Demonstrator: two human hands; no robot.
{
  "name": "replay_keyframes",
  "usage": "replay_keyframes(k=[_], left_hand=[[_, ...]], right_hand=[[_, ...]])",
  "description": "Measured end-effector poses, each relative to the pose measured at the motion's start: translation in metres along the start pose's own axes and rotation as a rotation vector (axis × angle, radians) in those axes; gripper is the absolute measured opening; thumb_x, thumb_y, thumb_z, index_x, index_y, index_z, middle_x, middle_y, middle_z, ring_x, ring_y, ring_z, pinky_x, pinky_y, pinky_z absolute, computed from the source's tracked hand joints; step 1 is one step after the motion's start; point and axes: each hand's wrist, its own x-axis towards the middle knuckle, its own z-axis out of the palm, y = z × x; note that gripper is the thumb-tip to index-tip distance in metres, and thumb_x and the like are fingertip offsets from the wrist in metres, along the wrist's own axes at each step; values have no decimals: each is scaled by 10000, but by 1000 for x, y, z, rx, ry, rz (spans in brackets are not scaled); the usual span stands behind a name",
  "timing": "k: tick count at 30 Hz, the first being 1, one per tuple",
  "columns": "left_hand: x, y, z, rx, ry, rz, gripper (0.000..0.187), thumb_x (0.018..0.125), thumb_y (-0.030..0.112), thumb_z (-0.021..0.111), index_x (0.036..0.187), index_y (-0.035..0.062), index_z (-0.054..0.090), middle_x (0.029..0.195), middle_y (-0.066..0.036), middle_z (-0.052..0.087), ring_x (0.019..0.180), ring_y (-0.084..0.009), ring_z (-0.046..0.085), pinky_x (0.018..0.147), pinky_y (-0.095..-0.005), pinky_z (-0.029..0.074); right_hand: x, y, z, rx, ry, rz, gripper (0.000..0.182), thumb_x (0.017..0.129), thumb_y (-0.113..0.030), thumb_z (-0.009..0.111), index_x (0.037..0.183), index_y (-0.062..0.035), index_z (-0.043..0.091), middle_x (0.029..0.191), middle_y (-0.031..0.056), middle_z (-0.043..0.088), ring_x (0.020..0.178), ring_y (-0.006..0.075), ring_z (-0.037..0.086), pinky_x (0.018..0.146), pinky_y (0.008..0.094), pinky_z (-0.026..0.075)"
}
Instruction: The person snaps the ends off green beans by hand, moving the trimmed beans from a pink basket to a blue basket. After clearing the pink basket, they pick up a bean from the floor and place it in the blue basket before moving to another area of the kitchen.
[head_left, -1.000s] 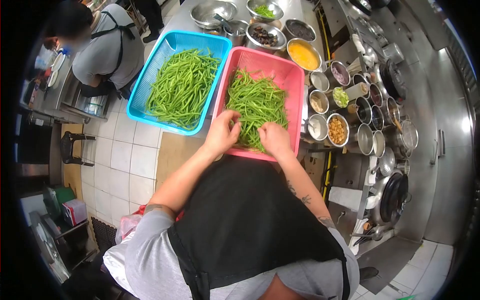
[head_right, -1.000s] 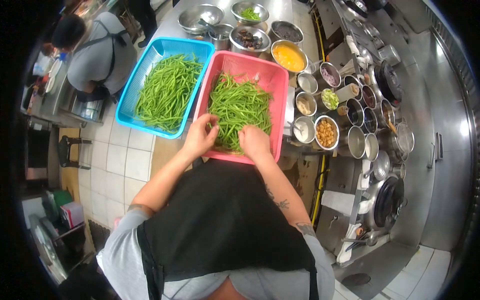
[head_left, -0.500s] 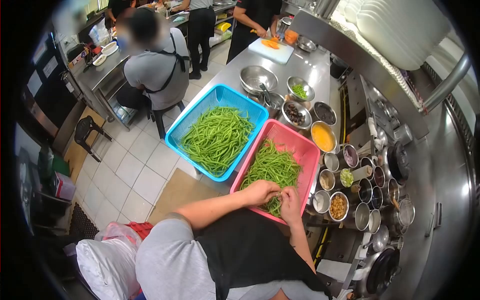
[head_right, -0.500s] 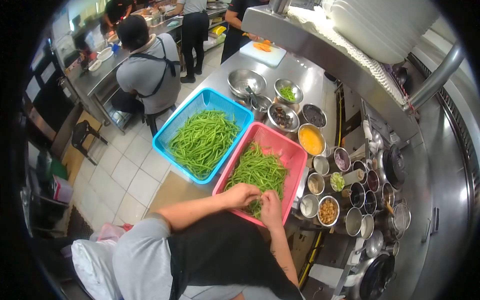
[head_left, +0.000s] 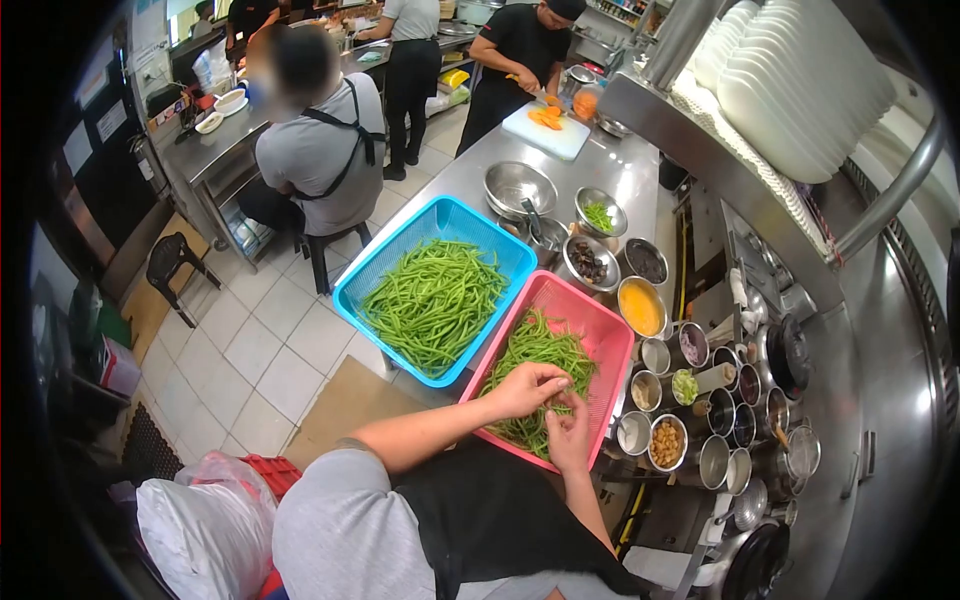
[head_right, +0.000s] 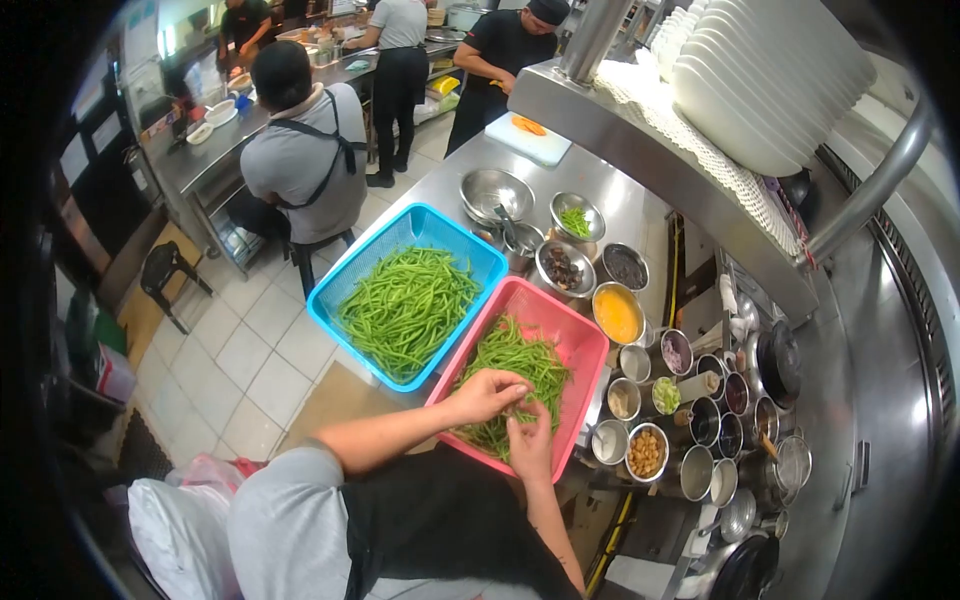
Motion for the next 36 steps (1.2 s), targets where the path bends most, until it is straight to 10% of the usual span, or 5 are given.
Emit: replay_keyframes(k=[8, 11, 18, 26, 36], left_hand=[[-2, -17, -13, -164, 34, -3, 245, 1068, 238, 487, 1121, 48, 632, 834, 16, 627, 647, -52, 526, 598, -213, 460], [-4, -25, -19, -158, 86, 29, 279, 1087, 294, 432, 1082, 79, 609, 812, 22, 614, 633, -47, 503, 575, -204, 439], [-4, -34, -26, -264, 297, -10, 347, 1092, 360, 380, 1074, 70, 571, 672, -4, 522, 607, -110, 482, 566, -285, 426], [-24, -8, -24, -559, 224, -219, 319, 1099, 389, 351, 1132, 111, 504, 686, 45, 348, 574, -69, 309, 498, -229, 291], [-24, -19, -20, -597, 285, -209, 329, 1104, 373, 348, 1109, 89, 514, 668, 45, 362, 537, -64, 307, 486, -223, 309]], right_hand=[[5, 31, -13, 38, -270, 254, 191, 959, -56, 623, 1133, 17, 594, 1186, 89, 583, 897, 110, 586, 710, 239, 505], [8, 34, -12, -247, -312, -215, 210, 944, -39, 628, 1146, 5, 594, 1167, 72, 567, 946, 111, 554, 708, 223, 496], [2, 29, 4, -68, -395, 89, 153, 1011, -100, 550, 1041, 6, 656, 849, 16, 635, 731, 81, 565, 654, 234, 472], [0, 6, 20, -108, -123, -81, 284, 917, -76, 667, 1173, 31, 611, 884, 93, 644, 710, 134, 569, 632, 269, 471], [-1, 20, 14, -89, -402, -74, 168, 934, -71, 629, 1041, 55, 661, 879, 118, 662, 767, 179, 641, 688, 293, 499]])
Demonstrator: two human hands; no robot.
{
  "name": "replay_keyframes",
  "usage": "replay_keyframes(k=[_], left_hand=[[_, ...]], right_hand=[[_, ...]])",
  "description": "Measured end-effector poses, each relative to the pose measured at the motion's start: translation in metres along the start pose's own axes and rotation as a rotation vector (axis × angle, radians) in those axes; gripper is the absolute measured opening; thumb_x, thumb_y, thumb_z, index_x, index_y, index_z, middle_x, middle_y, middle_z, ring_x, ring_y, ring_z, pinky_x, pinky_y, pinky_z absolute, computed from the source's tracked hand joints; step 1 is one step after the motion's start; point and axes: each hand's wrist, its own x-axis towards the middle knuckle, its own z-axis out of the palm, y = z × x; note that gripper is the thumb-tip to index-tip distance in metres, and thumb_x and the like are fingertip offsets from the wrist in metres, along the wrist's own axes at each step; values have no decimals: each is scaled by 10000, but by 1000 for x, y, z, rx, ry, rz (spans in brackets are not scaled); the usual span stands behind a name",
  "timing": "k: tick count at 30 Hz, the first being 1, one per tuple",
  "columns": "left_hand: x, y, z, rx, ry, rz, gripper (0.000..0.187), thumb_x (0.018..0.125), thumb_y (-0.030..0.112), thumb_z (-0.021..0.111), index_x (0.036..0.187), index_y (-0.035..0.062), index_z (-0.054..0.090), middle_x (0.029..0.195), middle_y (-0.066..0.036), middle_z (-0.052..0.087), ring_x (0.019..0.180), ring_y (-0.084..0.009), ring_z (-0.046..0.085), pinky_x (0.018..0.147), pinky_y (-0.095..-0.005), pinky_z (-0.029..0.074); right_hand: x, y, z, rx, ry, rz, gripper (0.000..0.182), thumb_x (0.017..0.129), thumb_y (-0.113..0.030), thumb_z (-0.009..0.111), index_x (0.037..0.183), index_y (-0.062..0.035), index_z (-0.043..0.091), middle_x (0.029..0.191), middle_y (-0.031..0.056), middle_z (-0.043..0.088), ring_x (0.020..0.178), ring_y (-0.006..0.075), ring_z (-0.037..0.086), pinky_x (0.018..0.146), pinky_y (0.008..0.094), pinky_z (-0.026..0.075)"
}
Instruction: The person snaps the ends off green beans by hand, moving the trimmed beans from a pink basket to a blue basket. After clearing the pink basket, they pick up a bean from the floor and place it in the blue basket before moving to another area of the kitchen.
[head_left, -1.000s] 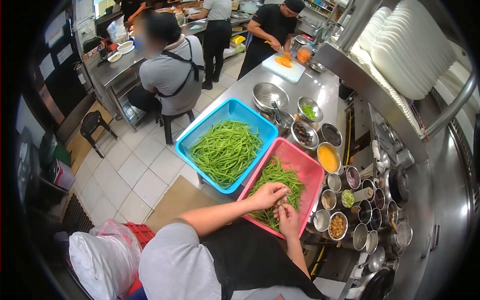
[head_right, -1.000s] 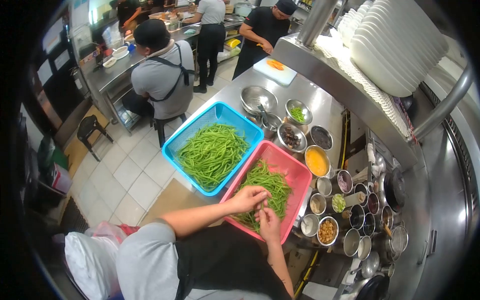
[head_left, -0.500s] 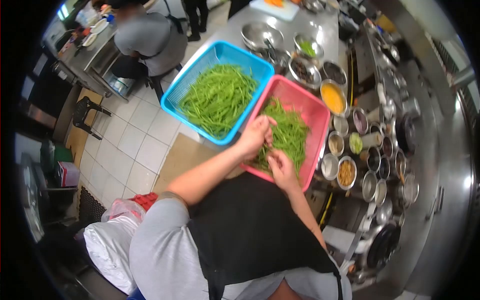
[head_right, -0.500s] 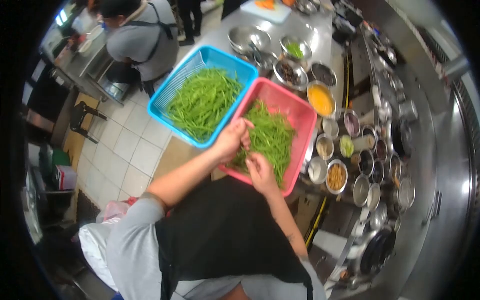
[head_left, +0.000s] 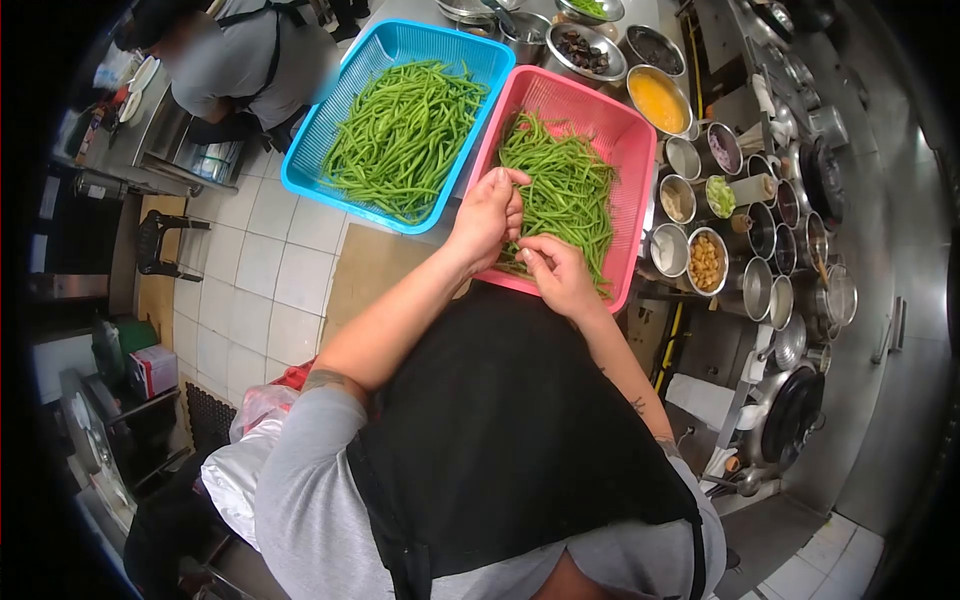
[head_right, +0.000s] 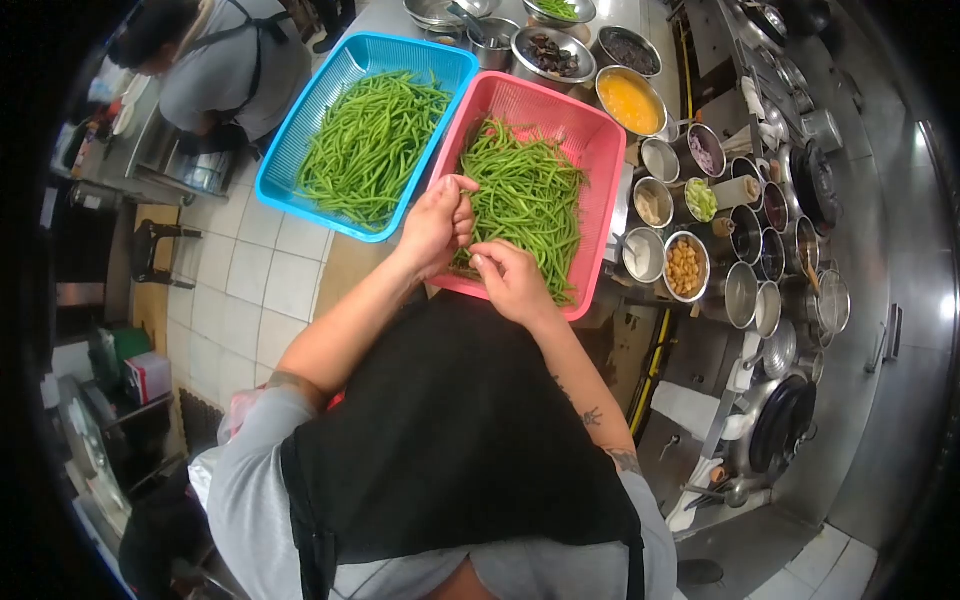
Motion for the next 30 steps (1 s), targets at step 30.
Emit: replay_keyframes(k=[30], left_hand=[[-1, -10, 9, 32, 7, -117, 194, 1080, 299, 463, 1028, 117, 503, 670, 46, 381, 531, -66, 323, 444, -230, 267]], right_hand=[[3, -26, -3, -590, 46, 41, 124, 895, -122, 640, 929, -19, 699, 757, 121, 642, 636, 281, 627, 601, 420, 496]])
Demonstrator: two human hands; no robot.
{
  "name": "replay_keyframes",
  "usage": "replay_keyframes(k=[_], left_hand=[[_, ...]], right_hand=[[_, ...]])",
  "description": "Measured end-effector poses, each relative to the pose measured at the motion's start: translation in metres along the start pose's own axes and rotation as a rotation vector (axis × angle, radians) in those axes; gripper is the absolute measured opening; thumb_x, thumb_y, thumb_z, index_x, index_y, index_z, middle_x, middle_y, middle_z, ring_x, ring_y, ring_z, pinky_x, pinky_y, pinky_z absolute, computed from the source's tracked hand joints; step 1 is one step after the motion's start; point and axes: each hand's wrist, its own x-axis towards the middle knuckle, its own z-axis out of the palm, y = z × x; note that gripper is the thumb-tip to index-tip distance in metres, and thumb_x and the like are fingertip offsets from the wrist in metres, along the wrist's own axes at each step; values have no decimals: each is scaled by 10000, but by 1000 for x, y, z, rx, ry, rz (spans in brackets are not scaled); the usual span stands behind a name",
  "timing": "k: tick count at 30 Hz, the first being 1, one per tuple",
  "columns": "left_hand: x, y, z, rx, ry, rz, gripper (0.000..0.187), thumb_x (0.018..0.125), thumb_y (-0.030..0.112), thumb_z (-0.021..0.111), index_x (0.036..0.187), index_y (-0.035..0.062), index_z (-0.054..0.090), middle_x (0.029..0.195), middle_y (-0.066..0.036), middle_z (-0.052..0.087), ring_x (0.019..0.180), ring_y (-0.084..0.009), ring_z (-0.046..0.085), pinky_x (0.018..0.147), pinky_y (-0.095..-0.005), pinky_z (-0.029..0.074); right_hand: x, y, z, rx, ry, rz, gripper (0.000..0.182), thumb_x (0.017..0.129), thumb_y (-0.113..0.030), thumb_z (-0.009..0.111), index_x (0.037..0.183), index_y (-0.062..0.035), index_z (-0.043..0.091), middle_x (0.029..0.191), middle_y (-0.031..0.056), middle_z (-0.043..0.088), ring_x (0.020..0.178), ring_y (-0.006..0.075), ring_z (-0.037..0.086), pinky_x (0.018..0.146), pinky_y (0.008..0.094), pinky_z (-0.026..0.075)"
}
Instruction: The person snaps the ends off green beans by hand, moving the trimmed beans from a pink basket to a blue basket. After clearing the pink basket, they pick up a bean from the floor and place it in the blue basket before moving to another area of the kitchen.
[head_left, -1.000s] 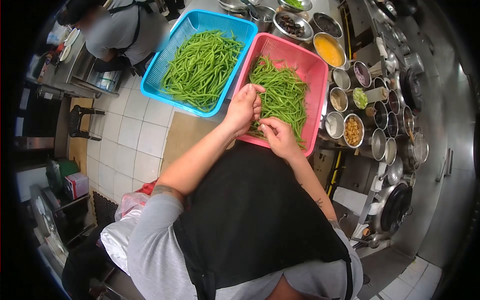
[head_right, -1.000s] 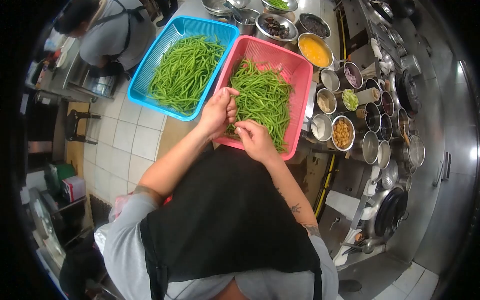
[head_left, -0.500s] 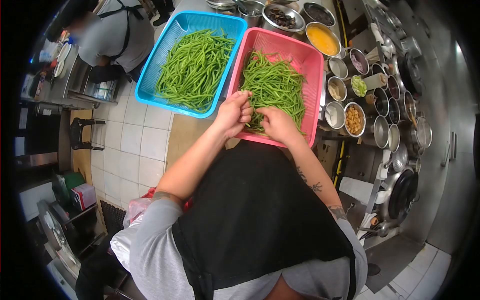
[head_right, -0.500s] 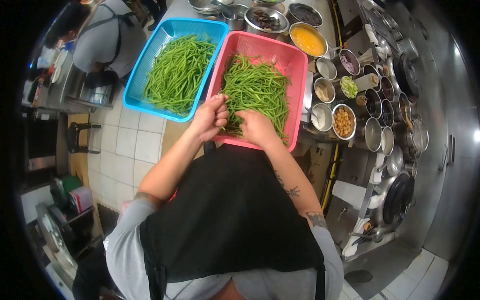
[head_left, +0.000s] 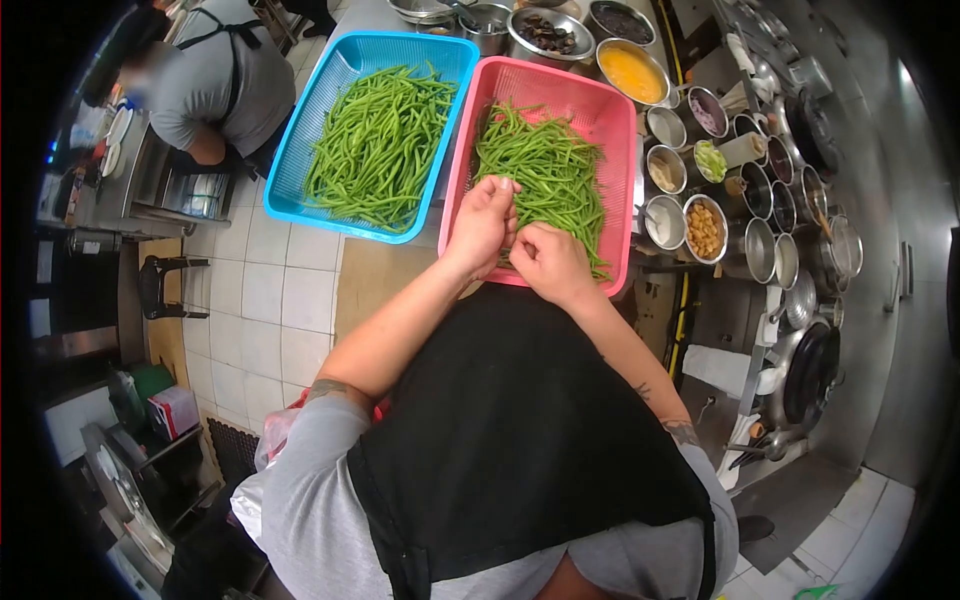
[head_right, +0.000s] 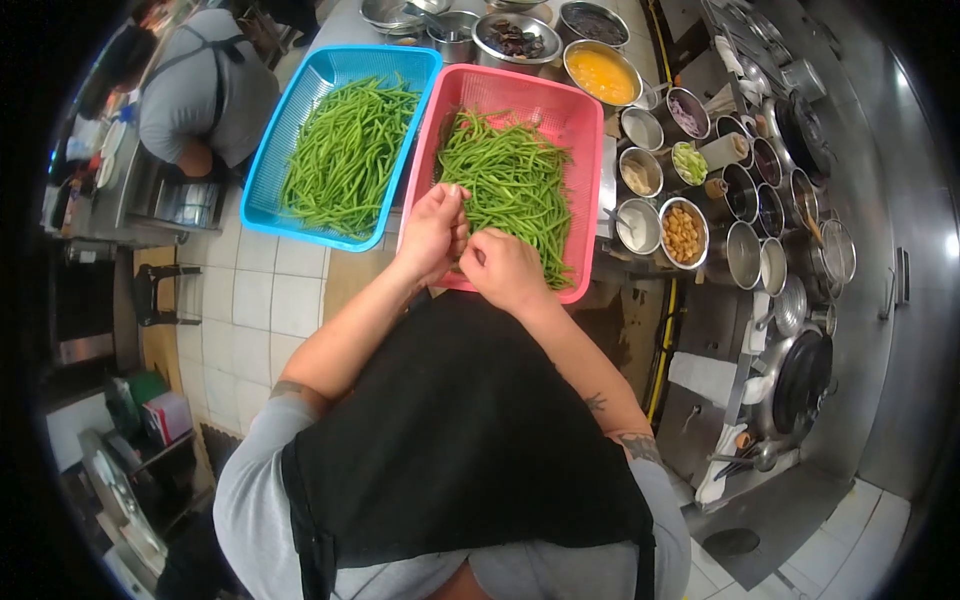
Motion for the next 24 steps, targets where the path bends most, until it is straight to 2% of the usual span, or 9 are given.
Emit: replay_keyframes(k=[3, 6, 7, 10, 11, 14, 17, 20, 24], left_hand=[[-9, 6, 17, 76, -11, 4, 165, 1072, 286, 484, 1015, 133, 508, 684, 47, 373, 536, -70, 314, 454, -221, 261], [-8, 9, 7, 27, -79, 11, 147, 1064, 271, 504, 997, 140, 507, 682, 55, 370, 534, -62, 306, 451, -221, 252], [-7, 12, 1, -41, -89, -19, 124, 1056, 242, 519, 982, 143, 507, 676, 63, 349, 528, -57, 291, 448, -225, 248], [-1, 11, -17, -137, -59, -101, 117, 1056, 219, 513, 974, 136, 504, 671, 68, 325, 518, -56, 272, 448, -227, 246], [-1, 9, -20, -141, -33, -131, 108, 1064, 206, 484, 1020, 112, 517, 667, 64, 313, 527, -63, 277, 457, -232, 258], [-10, 7, -21, -165, 4, -130, 159, 1076, 174, 429, 1106, 58, 533, 655, 50, 314, 553, -70, 304, 489, -239, 290], [-16, 1, -21, -6, 107, -159, 220, 1087, 182, 395, 1174, 37, 536, 718, 26, 432, 601, -87, 381, 529, -244, 351], [-17, -6, -23, 72, 92, -205, 287, 1096, 222, 378, 1234, 25, 534, 906, -37, 623, 672, -111, 490, 582, -243, 421], [-8, -6, -13, 114, 9, -128, 322, 1104, 273, 359, 1236, 43, 541, 1025, -81, 683, 772, -120, 543, 678, -251, 461]], right_hand=[[12, 39, 5, -130, 284, 68, 171, 885, -163, 643, 989, -30, 671, 804, 156, 652, 736, 362, 646, 658, 468, 510], [11, 45, -6, 6, 161, 152, 279, 885, -220, 653, 1104, -47, 634, 831, 158, 665, 791, 363, 659, 689, 463, 514], [14, 38, -5, 26, 12, 192, 381, 872, -231, 668, 1209, -68, 597, 869, 163, 683, 850, 364, 671, 735, 471, 522], [23, 27, 18, -230, -258, 4, 401, 856, -220, 684, 1221, -69, 618, 924, 168, 693, 897, 357, 678, 777, 474, 531], [23, 24, 15, -296, -439, 81, 334, 855, -229, 675, 1142, -58, 654, 987, 174, 695, 946, 350, 677, 821, 465, 536], [26, 15, -1, -272, -468, 182, 246, 880, -183, 635, 1084, -54, 679, 1026, 177, 693, 967, 354, 671, 832, 454, 533], [6, 30, -1, 101, 29, -37, 179, 905, -109, 583, 1037, -38, 682, 1008, 174, 697, 947, 370, 671, 810, 448, 534], [-3, 13, -11, 241, 80, -184, 128, 920, -13, 541, 991, -4, 646, 899, 173, 671, 829, 375, 665, 731, 418, 516], [-13, 15, -5, 276, -85, -31, 65, 947, -35, 519, 1001, -7, 541, 885, 184, 669, 821, 389, 663, 718, 436, 514]])
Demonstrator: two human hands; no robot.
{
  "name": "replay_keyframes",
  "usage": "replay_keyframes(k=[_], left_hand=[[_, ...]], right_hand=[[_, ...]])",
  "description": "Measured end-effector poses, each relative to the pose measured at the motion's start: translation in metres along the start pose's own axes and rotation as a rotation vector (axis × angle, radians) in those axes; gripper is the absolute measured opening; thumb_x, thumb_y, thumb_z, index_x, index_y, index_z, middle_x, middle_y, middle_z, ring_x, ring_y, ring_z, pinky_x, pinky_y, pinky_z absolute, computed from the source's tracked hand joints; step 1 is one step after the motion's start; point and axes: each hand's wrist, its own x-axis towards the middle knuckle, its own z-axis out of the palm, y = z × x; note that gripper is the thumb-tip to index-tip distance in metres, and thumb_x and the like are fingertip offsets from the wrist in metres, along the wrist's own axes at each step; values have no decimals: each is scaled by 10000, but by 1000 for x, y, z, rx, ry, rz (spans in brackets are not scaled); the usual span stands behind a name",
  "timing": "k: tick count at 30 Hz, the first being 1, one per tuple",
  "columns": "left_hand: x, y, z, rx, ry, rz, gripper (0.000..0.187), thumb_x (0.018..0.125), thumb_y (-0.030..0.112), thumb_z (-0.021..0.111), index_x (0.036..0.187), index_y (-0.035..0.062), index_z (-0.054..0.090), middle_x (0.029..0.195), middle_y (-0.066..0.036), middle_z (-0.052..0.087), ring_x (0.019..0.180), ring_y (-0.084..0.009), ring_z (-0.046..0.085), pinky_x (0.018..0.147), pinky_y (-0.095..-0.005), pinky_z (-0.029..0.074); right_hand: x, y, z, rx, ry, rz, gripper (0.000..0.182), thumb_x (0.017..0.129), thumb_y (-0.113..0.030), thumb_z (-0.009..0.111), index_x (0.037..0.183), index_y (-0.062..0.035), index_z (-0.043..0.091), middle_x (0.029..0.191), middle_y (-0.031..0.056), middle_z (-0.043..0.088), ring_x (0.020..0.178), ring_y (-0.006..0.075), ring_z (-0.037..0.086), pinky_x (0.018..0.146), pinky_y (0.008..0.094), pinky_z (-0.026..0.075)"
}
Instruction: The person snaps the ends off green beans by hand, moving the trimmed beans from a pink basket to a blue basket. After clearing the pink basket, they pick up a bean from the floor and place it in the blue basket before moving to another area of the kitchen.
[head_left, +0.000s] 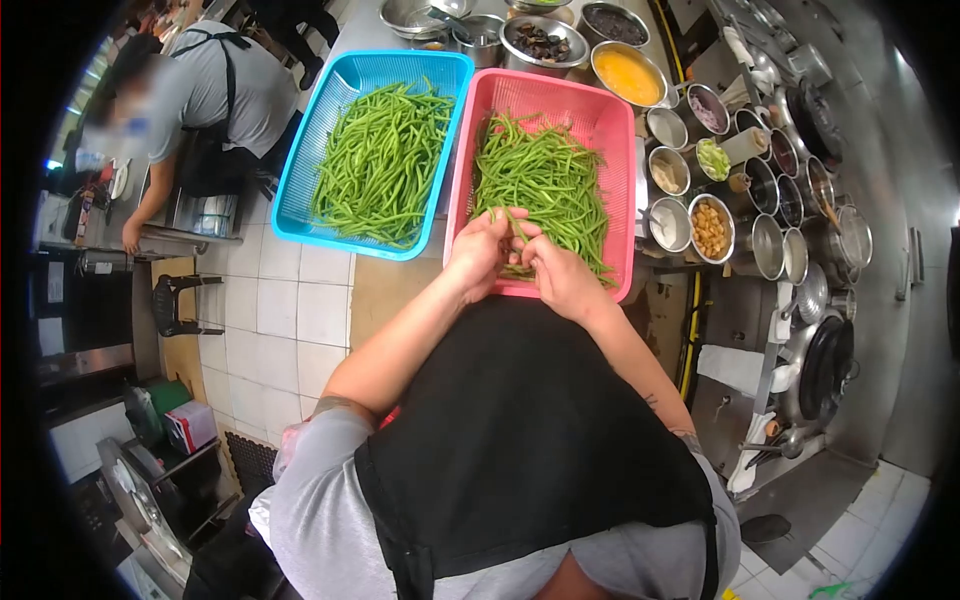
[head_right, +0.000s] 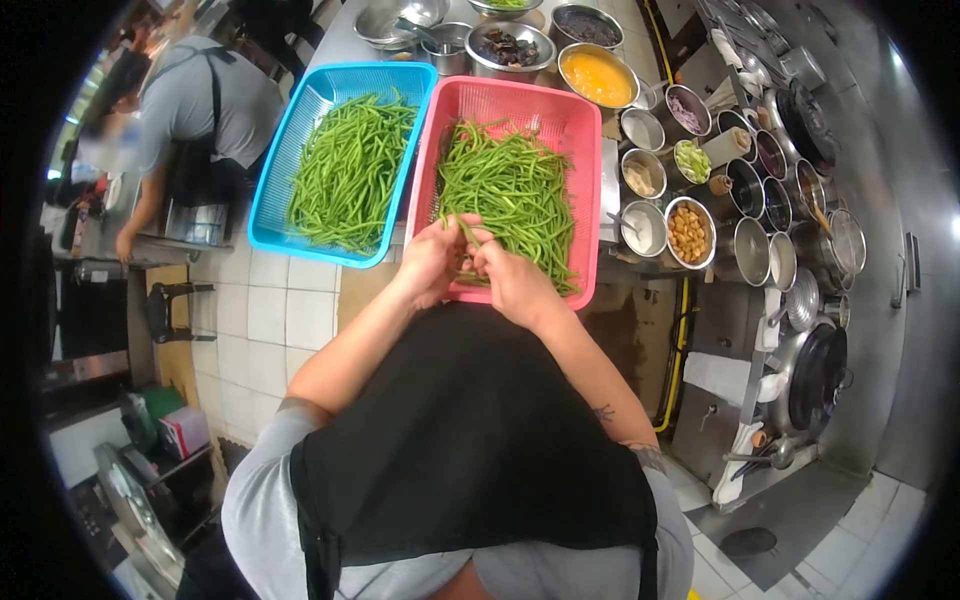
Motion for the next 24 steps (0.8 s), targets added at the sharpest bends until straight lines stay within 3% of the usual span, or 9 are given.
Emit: replay_keyframes(k=[2, 8, 17, 20, 23, 24], left_hand=[[4, 4, 3, 45, 3, 69, 313, 1105, 270, 355, 1231, 56, 546, 990, -72, 676, 791, -121, 540, 713, -254, 461], [17, -7, 7, 42, -43, 217, 295, 1107, 295, 359, 1111, 61, 540, 867, -27, 551, 799, -135, 544, 750, -277, 473], [14, -5, 18, -74, -67, 245, 381, 1107, 371, 320, 1116, 40, 509, 843, -41, 504, 770, -159, 525, 714, -298, 465], [18, -6, 14, -31, 32, 238, 423, 1097, 425, 316, 1127, 43, 494, 816, -33, 470, 720, -155, 469, 677, -305, 448], [22, -5, 0, -155, 116, 65, 451, 1084, 473, 313, 1117, 56, 481, 799, -21, 447, 687, -140, 423, 631, -292, 418], [23, -3, -4, -229, 135, -16, 457, 1080, 487, 312, 1109, 61, 477, 795, -16, 442, 679, -133, 411, 614, -284, 407]], right_hand=[[0, 6, 2, 3, 36, 80, 84, 962, -74, 516, 1019, -24, 482, 902, 206, 681, 875, 411, 672, 736, 480, 521], [-3, 7, 1, 44, 26, 63, 164, 955, -99, 573, 1035, -35, 446, 830, 202, 668, 776, 406, 664, 677, 475, 501], [-3, 18, 10, 622, 88, 306, 128, 1007, -116, 543, 1041, -47, 441, 758, 87, 664, 549, 115, 564, 512, 295, 454], [1, 23, 8, 624, 37, 332, 88, 1020, -125, 528, 1036, -52, 482, 756, 68, 665, 538, 82, 537, 492, 269, 447], [12, 56, 9, 511, 56, 392, 99, 982, -115, 573, 1038, -36, 551, 820, 97, 663, 594, 164, 596, 546, 328, 485], [17, 58, 6, 279, 169, 303, 113, 963, -118, 589, 1039, -37, 571, 852, 108, 655, 648, 205, 615, 585, 356, 498]])
